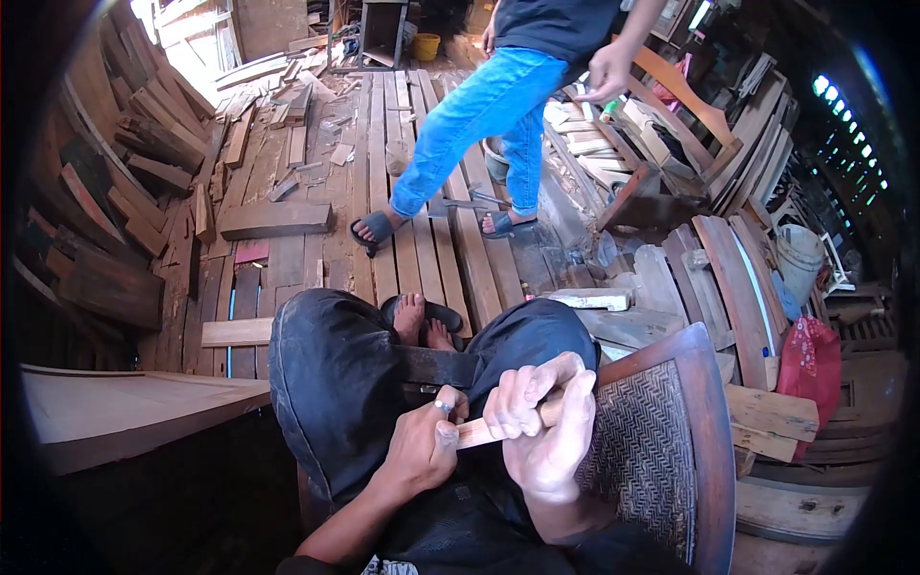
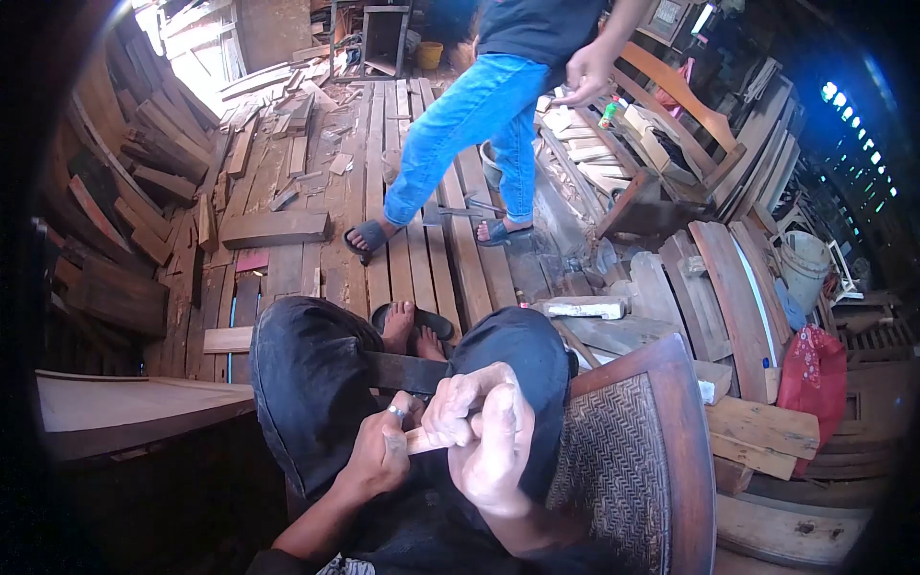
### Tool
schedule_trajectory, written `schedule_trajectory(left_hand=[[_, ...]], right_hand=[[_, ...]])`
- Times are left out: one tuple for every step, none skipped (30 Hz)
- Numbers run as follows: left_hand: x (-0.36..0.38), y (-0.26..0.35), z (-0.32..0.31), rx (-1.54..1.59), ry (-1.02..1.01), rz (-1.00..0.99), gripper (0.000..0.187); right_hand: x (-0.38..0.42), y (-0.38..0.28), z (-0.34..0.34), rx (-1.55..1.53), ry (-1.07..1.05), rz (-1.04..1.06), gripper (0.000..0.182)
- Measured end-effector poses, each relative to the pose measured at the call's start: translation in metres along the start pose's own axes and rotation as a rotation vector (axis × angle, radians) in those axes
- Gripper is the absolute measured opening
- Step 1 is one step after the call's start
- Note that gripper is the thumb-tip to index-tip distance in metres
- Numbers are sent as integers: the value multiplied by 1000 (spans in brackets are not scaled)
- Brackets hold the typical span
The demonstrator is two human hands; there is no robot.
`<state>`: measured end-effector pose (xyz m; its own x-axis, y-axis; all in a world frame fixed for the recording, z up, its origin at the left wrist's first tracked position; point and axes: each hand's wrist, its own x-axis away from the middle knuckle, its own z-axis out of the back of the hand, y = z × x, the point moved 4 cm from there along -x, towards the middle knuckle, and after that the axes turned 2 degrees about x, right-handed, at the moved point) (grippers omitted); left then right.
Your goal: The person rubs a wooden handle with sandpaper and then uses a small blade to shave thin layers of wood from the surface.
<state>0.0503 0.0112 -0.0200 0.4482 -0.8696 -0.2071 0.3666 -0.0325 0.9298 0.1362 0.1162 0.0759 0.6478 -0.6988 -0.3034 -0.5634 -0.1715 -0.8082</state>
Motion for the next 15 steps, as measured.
schedule_trajectory(left_hand=[[-1, 0, 0, -2, 33, 3, 65], [0, 1, -1, 3, 18, 19, 63], [0, 4, 0, 7, 2, 33, 61], [-1, 6, 0, 10, -11, 46, 58], [0, 5, -3, 42, -37, 36, 58], [3, 3, -8, 75, -64, 27, 57], [5, 1, -11, 108, -92, 21, 57], [6, 2, -11, 124, -126, 34, 58], [7, 4, -10, 138, -160, 47, 59], [8, 6, -9, 153, -193, 59, 60], [8, 10, -8, 180, -202, 58, 62], [8, 13, -7, 208, -210, 58, 63], [7, 15, -7, 236, -218, 59, 64], [8, 14, -9, 268, -237, 69, 65], [10, 12, -12, 301, -258, 81, 65]], right_hand=[[1, 4, -3, 3, 21, 7, 55], [3, 5, -4, 5, 48, 12, 58], [5, 9, -1, 27, 46, -4, 65], [4, 10, -1, -16, 6, -33, 67], [2, 9, 1, -58, -35, -62, 68], [0, 8, 2, -100, -75, -91, 69], [-4, 9, 4, -167, -108, -141, 72], [-6, 10, 6, -236, -148, -181, 73], [-8, 10, 7, -304, -189, -220, 74], [-11, 11, 7, -373, -232, -258, 74], [-13, 12, 7, -413, -291, -273, 75], [-14, 11, 6, -461, -355, -282, 73], [-15, 11, 6, -510, -419, -292, 71], [-15, 10, 4, -558, -485, -302, 69], [-16, 11, 4, -554, -487, -306, 68]])
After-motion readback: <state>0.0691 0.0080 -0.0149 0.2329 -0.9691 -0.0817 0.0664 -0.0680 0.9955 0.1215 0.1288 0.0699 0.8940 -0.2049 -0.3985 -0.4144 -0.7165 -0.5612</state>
